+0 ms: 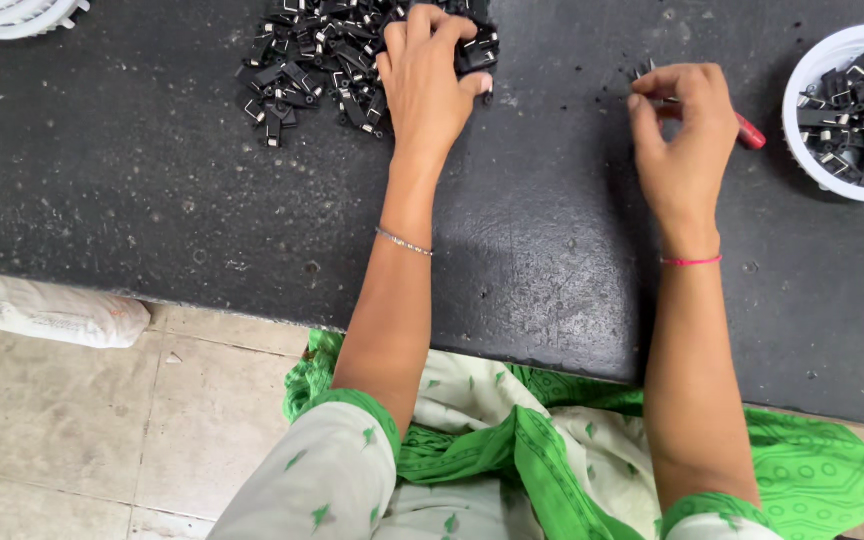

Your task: The person sits at a workbench trimming small black electronic components with red-handled pliers, working one component at a time. They pick each part from a pile on the bench, cut or press it with the pliers, and place the processed piece into a white bowl.

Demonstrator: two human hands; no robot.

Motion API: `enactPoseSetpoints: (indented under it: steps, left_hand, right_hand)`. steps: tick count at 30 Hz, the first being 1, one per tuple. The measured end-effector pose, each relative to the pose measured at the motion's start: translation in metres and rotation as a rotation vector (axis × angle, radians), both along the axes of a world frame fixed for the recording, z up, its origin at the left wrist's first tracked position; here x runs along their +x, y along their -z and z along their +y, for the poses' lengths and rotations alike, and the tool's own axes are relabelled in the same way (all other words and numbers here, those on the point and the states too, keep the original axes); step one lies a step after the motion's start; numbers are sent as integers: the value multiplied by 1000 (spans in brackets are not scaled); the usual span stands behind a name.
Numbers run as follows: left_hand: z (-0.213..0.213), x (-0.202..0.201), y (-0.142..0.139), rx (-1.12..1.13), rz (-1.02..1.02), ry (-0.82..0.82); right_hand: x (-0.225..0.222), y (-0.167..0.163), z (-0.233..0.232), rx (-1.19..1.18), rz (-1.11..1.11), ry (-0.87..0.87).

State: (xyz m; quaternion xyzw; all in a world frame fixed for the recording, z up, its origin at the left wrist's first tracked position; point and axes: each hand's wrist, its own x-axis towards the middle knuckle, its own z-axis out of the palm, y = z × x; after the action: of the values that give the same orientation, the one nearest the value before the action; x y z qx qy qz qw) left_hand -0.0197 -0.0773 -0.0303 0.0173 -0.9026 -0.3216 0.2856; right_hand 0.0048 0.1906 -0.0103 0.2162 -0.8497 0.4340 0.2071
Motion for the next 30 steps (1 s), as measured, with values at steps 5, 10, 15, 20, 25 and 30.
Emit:
enactPoseSetpoints:
  steps: [5, 10, 15, 20, 25, 30]
  left_hand:
    - [1, -5, 7, 1, -1, -45]
    - [-2, -17, 21, 1, 75, -114]
    - [-12, -25, 26, 114, 262, -216]
    - [-1, -26, 17, 887, 77, 191]
    - [36, -16, 14, 1045, -179, 394]
    - [59, -10, 16, 1100, -189, 487]
  right_hand:
    - [1, -1, -4, 43, -31, 28]
    - [2, -3, -7, 39, -49, 40]
    - [4, -6, -11, 48, -24, 11]
    - [6, -3, -20, -73, -120, 1]
    - [5, 8, -32, -419, -412, -97]
    - [2, 17, -35, -574, -512, -149]
